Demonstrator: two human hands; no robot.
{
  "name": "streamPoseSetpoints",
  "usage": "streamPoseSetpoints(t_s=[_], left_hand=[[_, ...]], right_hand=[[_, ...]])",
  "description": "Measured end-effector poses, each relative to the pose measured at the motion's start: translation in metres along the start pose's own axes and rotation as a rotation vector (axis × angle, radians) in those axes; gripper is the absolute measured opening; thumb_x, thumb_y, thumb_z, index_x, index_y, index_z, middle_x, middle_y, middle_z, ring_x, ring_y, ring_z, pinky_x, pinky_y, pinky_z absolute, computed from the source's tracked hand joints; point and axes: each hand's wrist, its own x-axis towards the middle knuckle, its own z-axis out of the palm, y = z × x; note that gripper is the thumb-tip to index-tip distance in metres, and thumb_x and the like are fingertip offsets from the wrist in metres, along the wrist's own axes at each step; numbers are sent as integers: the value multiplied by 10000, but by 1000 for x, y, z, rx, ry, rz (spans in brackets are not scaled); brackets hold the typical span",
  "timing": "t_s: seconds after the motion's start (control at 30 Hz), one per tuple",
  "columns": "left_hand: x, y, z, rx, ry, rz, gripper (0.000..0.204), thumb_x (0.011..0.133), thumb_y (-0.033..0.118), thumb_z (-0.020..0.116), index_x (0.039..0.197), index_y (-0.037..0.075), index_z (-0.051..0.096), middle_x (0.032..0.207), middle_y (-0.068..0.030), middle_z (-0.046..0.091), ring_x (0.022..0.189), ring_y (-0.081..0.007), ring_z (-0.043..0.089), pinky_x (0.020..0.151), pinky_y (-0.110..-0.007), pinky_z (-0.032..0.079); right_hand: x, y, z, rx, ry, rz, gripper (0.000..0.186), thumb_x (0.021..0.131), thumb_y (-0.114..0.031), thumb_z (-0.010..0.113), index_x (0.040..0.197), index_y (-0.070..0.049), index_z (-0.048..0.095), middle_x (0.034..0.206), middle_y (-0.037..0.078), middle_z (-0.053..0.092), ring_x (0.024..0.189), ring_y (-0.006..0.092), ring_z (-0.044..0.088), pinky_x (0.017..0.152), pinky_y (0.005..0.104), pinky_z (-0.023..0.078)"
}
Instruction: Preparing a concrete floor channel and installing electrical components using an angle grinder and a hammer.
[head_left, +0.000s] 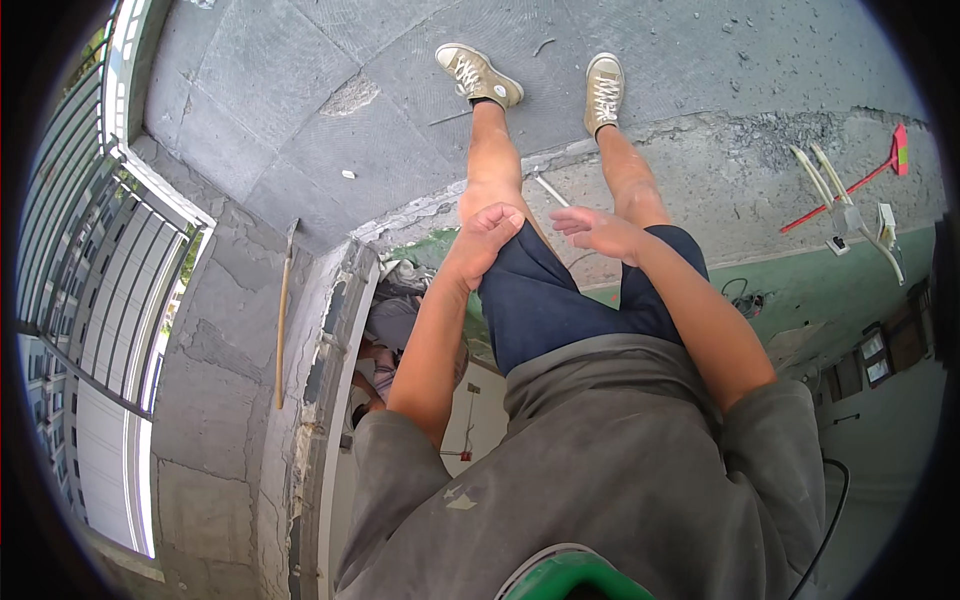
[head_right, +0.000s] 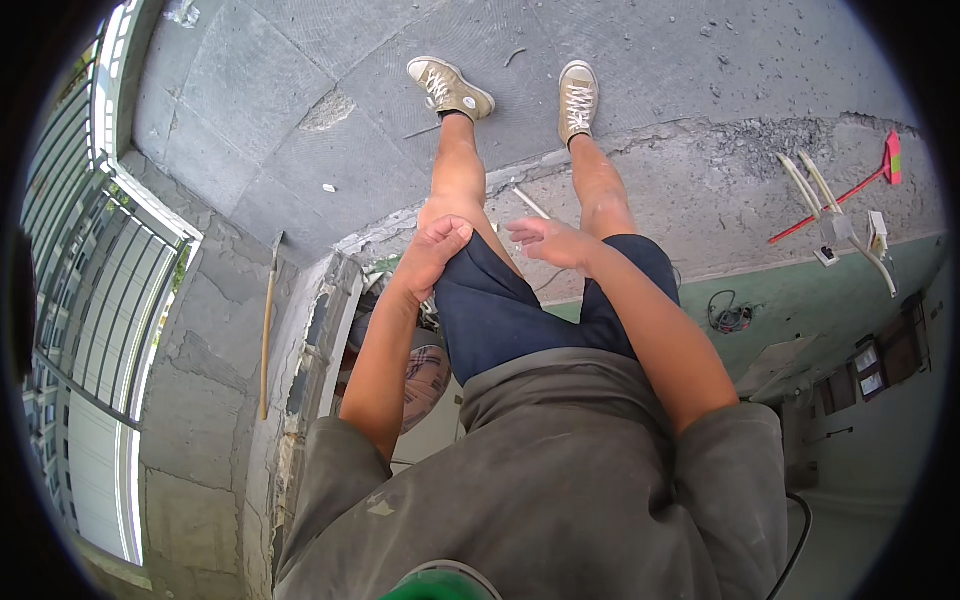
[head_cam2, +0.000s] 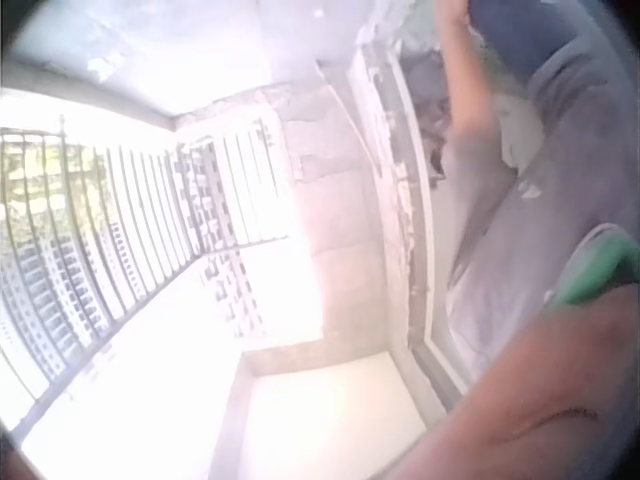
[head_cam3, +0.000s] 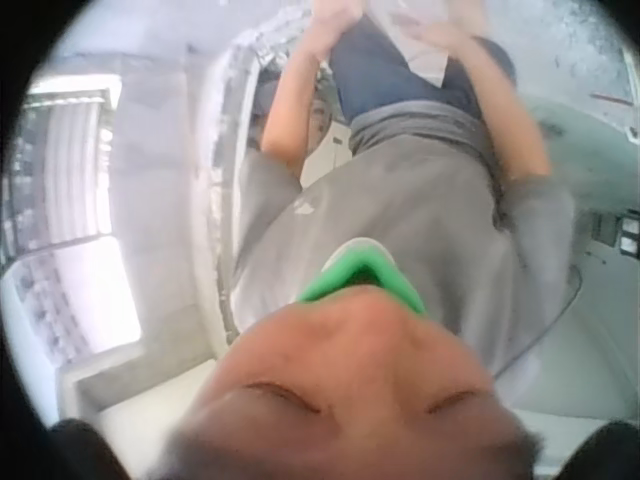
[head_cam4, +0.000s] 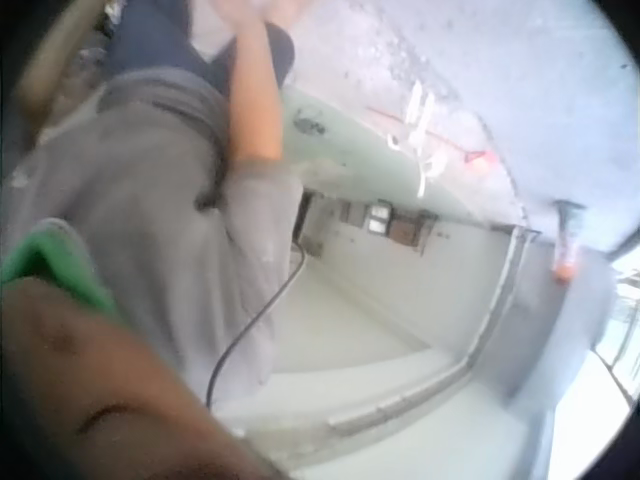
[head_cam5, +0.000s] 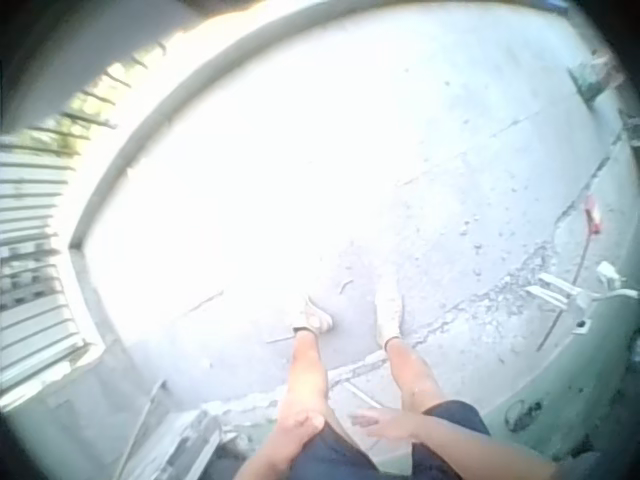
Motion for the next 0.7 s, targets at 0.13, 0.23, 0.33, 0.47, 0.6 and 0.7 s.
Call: streamPoseSetpoints(t_s=[0.13,0.23,0.33,0.47,0.6,0.7], left_hand=[[7,1,-3,227,65,92,127,894,175,578,897,53,614,778,39,593,689,-31,523,634,-182,439],[16,-1,-4,334,41,72,130,877,167,601,892,40,626,773,42,590,701,-29,516,651,-185,436],[17,-8,-6,519,67,107,142,865,167,611,894,29,629,766,26,605,711,-41,520,666,-195,436],[14,-11,-1,999,151,245,173,850,198,603,931,47,629,789,-89,645,735,-175,600,698,-289,463],[15,-5,13,1343,196,212,235,847,267,589,1007,97,616,831,-168,641,825,-297,625,742,-373,470],[15,1,31,1429,153,92,367,816,354,618,1065,85,597,859,-176,644,873,-302,624,763,-377,471]], right_hand=[[1,4,1,159,-461,68,350,786,-96,557,1128,-25,581,1053,101,624,976,181,580,843,314,431],[7,14,-9,-244,-474,182,261,803,-147,584,1044,-61,633,949,77,648,942,182,574,822,315,434],[11,28,-33,-278,-333,217,181,820,-189,602,965,-90,647,846,24,633,844,148,565,756,317,441],[15,38,-50,-152,-376,351,142,850,-181,588,925,-69,633,712,-16,569,673,80,525,624,253,432],[19,36,-48,-33,-324,392,128,861,-129,576,946,-48,626,677,-27,555,564,53,501,515,200,416],[19,32,-45,-80,-291,399,127,862,-122,578,948,-42,626,683,-26,561,555,55,507,496,203,414]])
